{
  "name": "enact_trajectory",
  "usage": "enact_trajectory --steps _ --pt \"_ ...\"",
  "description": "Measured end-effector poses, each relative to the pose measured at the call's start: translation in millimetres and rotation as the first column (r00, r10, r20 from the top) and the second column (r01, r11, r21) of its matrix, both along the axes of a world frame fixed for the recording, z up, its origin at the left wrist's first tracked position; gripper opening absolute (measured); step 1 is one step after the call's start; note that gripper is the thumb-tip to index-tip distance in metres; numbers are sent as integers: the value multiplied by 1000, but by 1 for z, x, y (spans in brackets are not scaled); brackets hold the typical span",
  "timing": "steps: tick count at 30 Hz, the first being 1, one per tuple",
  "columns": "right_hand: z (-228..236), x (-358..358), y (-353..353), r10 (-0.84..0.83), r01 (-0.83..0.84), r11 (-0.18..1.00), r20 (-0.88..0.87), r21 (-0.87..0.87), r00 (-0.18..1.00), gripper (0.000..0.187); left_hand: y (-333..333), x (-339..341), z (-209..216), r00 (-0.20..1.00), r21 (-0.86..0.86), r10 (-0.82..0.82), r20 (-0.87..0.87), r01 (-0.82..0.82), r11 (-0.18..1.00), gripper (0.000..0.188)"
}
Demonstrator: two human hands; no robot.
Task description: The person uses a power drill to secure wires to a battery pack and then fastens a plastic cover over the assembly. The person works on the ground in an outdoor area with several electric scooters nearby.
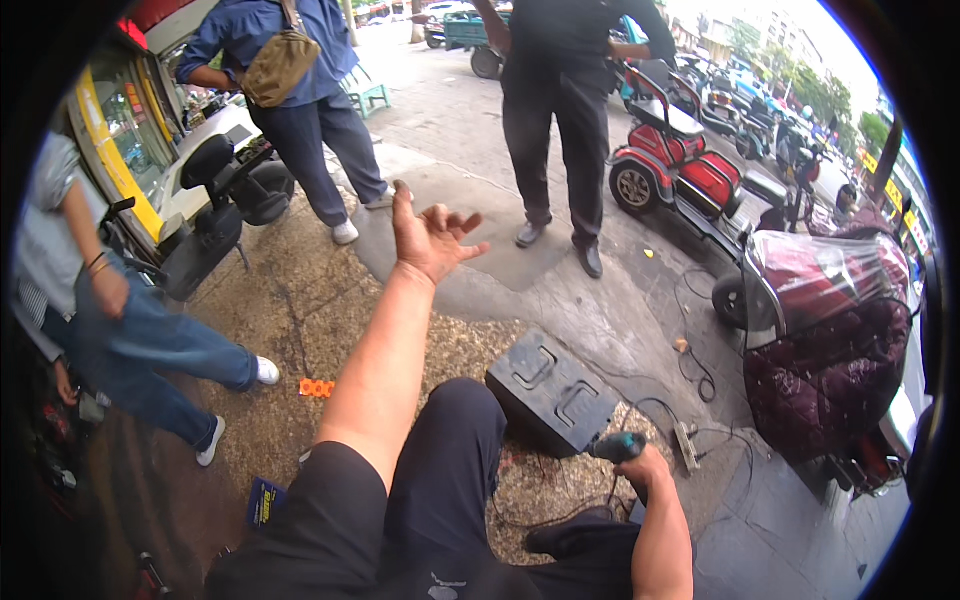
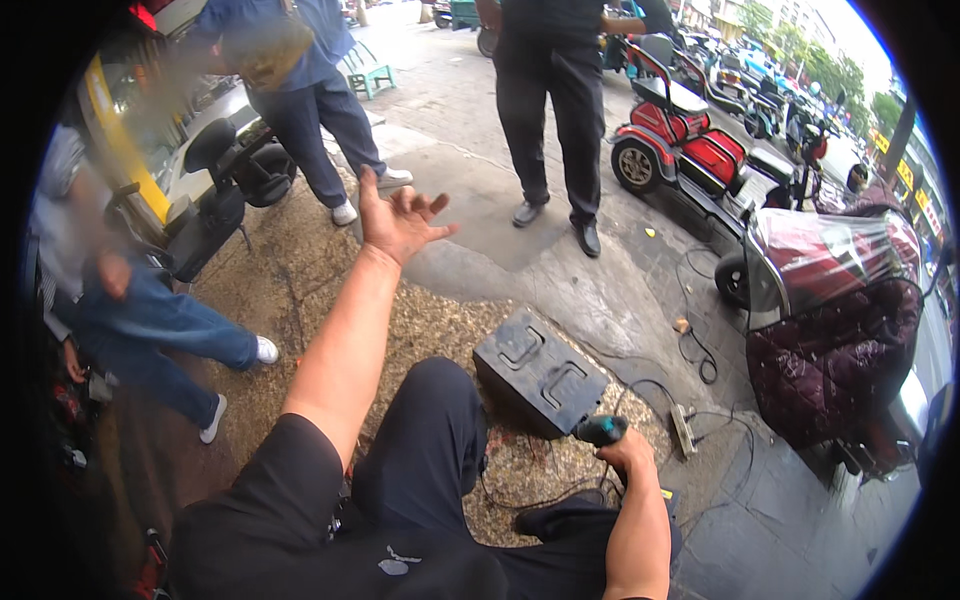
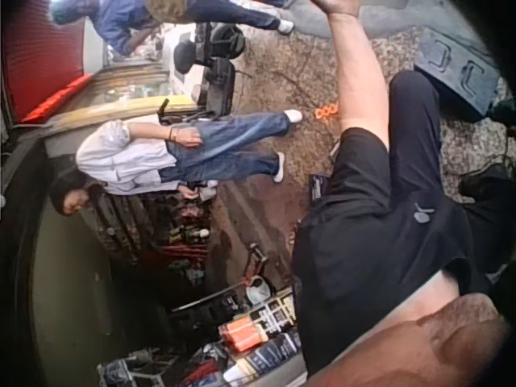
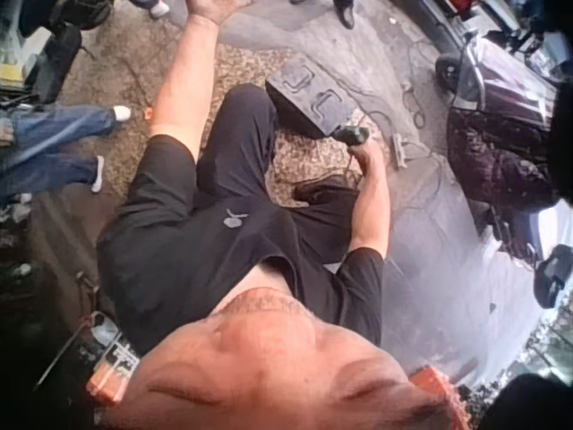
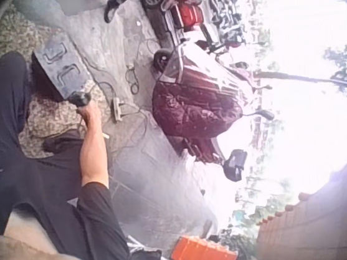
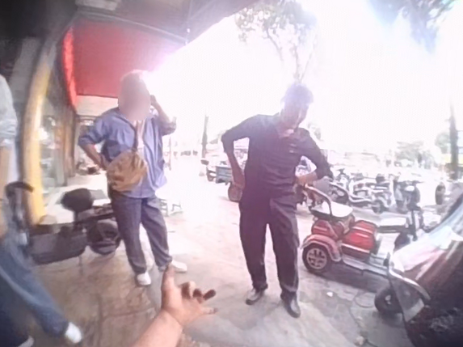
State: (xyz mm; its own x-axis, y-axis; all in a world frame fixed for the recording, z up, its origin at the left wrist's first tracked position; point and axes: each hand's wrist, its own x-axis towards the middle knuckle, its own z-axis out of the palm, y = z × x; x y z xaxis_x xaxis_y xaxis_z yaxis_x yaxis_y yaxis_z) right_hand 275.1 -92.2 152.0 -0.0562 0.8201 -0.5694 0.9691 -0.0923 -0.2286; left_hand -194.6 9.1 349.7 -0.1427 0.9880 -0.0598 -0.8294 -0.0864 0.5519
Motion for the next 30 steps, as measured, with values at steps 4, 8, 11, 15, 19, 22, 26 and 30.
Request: enact_trajectory --steps 4,8,11,15,19,22,26,30 --pt "-2 -2 -2 13 -13 1000 -10 11 1000 49 6 5 -16 998 -48 28 -47 -31 998 73" --pt "-2 -4 1 -19 21 999 75 -25 997 56 10 9 -13 999 -51 11 -38 -13 999 73" --pt "7 -8 -1 -35 36 999 27 -18 999 56 4 14 -3 999 -44 15 -42 -16 999 71" --pt "12 -9 -1 -36 37 999 20 -27 999 56 -8 19 19 995 95 -6 95 -3 996 70" --pt "2 -5 2 33 -32 999 -18 16 999 51 -9 16 13 998 141 -30 -46 36 989 66" --pt "-2 -4 3 34 -33 999 50 -16 998 47 -1 18 -22 997 -165 51 -59 -60 984 66" --pt "10 -9 -1 -6 6 1000 22 10 1000 43 -6 27 -58 998 -228 -25 -65 9 974 63" --pt "11 -9 5 -7 9 997 32 -71 999 53 -1 40 -78 982 -242 -100 -157 60 968 60"
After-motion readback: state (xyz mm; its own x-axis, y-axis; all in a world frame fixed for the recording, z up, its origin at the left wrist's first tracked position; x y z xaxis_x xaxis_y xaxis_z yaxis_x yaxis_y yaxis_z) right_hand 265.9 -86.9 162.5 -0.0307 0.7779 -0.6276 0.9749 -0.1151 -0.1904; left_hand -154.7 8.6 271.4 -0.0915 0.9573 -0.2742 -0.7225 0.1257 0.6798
